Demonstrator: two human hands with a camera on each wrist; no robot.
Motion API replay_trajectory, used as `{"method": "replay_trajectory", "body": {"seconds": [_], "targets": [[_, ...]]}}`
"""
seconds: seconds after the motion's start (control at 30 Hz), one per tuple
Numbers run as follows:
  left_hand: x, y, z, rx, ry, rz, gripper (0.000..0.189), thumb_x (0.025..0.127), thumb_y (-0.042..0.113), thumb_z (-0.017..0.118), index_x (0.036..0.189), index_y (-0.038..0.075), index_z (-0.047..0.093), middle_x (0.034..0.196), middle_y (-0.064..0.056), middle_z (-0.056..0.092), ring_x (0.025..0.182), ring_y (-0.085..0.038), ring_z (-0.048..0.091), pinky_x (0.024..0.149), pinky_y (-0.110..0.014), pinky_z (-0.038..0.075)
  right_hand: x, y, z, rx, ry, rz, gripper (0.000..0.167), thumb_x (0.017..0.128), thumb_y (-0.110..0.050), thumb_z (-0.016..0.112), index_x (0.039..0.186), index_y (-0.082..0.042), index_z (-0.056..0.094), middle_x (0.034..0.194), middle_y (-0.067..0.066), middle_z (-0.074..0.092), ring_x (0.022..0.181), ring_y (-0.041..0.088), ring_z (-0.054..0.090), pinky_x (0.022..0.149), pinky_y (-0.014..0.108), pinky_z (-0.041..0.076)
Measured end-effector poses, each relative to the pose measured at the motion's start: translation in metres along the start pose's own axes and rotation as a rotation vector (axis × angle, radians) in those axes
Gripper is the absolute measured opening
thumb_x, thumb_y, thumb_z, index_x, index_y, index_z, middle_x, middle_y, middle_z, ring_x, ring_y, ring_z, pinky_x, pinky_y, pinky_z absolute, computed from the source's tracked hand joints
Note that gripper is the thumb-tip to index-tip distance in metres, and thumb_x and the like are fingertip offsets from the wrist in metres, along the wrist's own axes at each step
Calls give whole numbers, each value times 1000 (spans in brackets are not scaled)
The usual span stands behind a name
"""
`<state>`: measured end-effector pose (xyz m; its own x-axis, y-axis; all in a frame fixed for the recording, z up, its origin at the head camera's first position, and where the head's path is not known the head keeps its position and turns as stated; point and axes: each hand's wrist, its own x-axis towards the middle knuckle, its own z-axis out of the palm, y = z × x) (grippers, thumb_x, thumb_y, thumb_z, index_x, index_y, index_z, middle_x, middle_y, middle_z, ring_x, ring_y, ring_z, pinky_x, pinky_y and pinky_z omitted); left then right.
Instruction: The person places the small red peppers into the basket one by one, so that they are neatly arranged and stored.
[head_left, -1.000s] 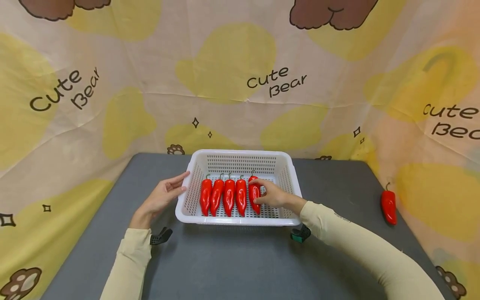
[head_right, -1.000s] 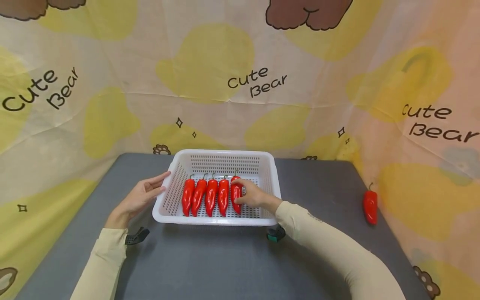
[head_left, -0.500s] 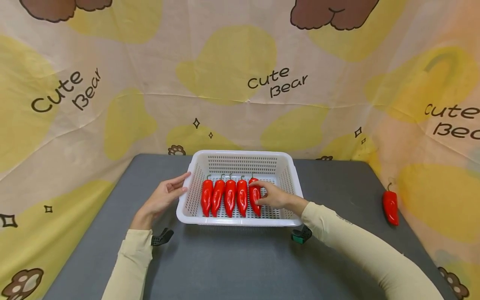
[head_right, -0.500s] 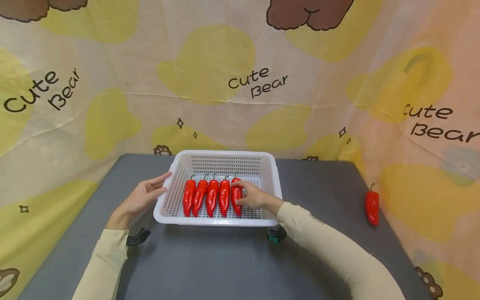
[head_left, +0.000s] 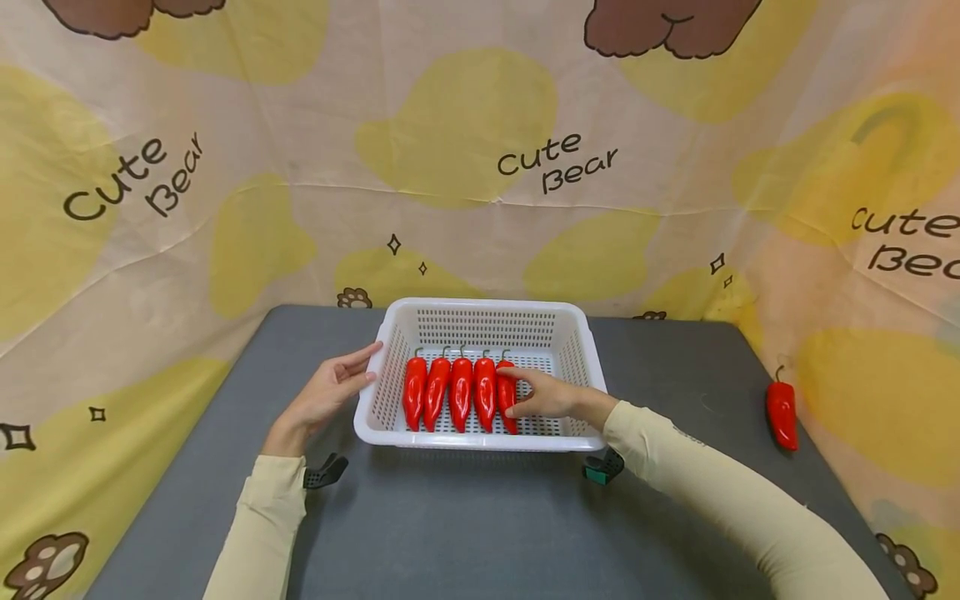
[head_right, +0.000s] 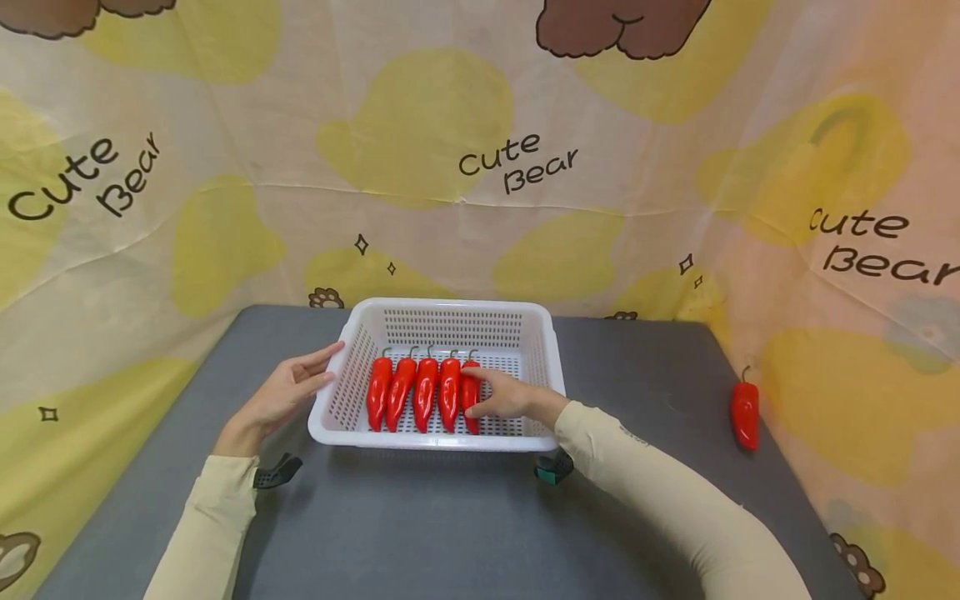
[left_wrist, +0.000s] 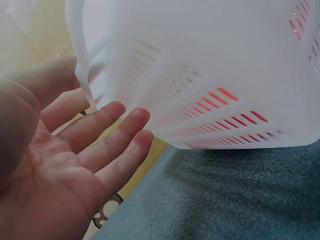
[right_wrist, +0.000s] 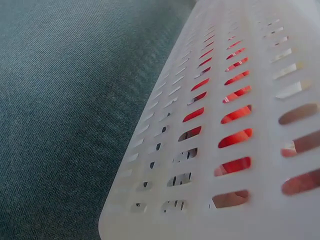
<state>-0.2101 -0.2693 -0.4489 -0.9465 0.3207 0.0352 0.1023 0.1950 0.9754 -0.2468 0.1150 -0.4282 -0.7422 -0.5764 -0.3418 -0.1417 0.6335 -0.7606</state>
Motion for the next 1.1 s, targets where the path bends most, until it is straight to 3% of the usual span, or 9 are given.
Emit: {"method": "replay_trajectory", "body": {"seconds": [0.33,0.7,0.93,1.1], "targets": [[0,-1,0,2,1,-7,62,101,14,61,158,8,34,161,-22,37,118,4,60,97,-23,53,-2,0,-1,74,-14,18,76,92,-20,73,158,-19,35,163,14,33,131,35,55,115,55,41],[1,-1,-2,14,9,-15,63,101,16,62,158,9,35,161,-21,36,117,5,60,97,-22,53,-2,-1,-4,86,-3,47,80,93,-24,71,161,-21,28,165,14,29,141,37,43,116,59,39],[1,-1,-2,17,6,-27,63,101,17,62,158,9,35,162,-21,35,117,5,59,97,-22,53,-6,-2,-10,105,1,47,77,95,-27,69,161,-19,28,165,17,29,133,35,50,106,51,50],[0,0,0,25,10,-33,64,101,18,62,158,10,34,162,-20,36,117,5,59,98,-23,53,-13,-10,-23,181,11,6,77,98,-28,65,161,-17,23,167,22,16,147,44,34,110,56,46]]}}
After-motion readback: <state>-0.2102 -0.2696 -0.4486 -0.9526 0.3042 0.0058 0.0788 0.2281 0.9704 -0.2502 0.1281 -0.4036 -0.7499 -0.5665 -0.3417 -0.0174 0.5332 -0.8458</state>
